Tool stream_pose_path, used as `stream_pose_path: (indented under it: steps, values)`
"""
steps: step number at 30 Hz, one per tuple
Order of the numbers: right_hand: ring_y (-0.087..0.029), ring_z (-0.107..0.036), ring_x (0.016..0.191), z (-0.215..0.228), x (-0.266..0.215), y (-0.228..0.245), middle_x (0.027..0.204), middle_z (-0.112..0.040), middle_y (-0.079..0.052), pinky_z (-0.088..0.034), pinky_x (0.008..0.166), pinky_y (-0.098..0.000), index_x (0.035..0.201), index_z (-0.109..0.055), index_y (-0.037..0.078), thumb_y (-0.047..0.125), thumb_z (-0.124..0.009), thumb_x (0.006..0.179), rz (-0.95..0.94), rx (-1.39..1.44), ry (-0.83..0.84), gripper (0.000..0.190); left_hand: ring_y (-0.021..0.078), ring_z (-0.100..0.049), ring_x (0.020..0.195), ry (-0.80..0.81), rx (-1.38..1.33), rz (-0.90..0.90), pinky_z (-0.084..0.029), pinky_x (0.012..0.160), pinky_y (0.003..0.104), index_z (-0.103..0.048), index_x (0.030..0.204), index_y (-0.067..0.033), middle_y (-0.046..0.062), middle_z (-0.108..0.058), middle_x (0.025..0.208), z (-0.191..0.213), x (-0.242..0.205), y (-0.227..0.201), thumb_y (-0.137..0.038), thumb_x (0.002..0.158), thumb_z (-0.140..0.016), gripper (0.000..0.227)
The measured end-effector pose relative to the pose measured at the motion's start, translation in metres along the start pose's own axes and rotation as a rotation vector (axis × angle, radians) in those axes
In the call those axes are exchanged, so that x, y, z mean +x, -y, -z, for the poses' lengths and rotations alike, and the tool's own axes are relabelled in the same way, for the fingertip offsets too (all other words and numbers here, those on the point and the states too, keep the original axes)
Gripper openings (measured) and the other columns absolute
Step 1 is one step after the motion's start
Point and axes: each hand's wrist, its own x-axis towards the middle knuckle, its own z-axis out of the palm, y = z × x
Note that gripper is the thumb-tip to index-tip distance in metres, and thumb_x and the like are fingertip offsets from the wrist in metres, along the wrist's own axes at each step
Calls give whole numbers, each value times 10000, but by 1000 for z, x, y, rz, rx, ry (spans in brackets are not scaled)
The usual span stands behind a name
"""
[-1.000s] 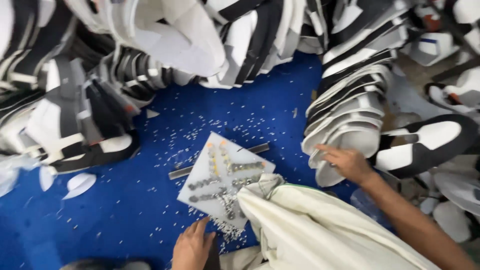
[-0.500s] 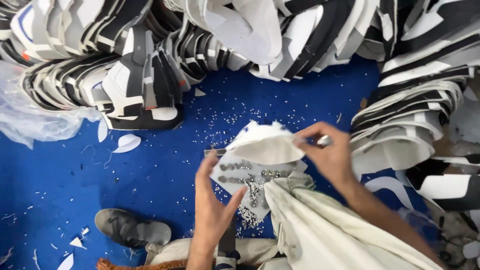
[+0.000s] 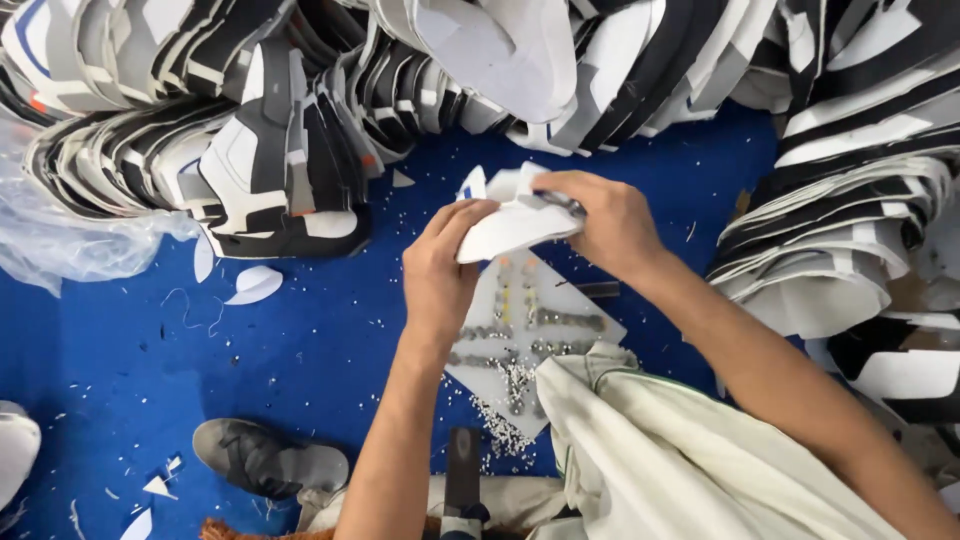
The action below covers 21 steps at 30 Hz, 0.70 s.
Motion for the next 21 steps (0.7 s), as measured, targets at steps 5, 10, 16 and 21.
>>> stream_pose_path:
  steps: [5,10,16,21]
  values:
    - [-243,-750,1019,-89,-102,-74,1377,-657,-49,-617,831,-360,1353,-686,198,67,-649,870,19,-42,186,502,345,-695,1169,142,-6,32,-555,984,383,-715,1173,-99,136,-707,1240,-49,-126,79,118,710,-622,520]
    - [-240,-752,831,-101,-177,-48,1601,-481,50,-617,668,-376,1502,-520,255,219,-638,855,-124,-228,646,659,365,-661,1211,347,181,47,-550,960,424,-679,1199,-113,127,-681,1267,-54,-198,75,76,689,-626,546]
    - [-223,-755,944,-101,-174,-65,1349,-645,-21,-600,744,-375,1347,-645,185,283,-720,867,-24,-56,396,496,329,-641,1162,649,309,149,-560,943,399,-628,1397,-211,129,-626,1302,-62,-208,66,52,812,-609,642]
    - [-207,-681,867,-149,-165,-172,1016,-755,-85,-545,763,-350,1163,-746,1,121,-711,968,-748,803,170,233,482,-497,1341,633,849,-83,-560,721,383,-528,1418,7,244,-535,1383,-102,-228,46,-79,747,-681,694]
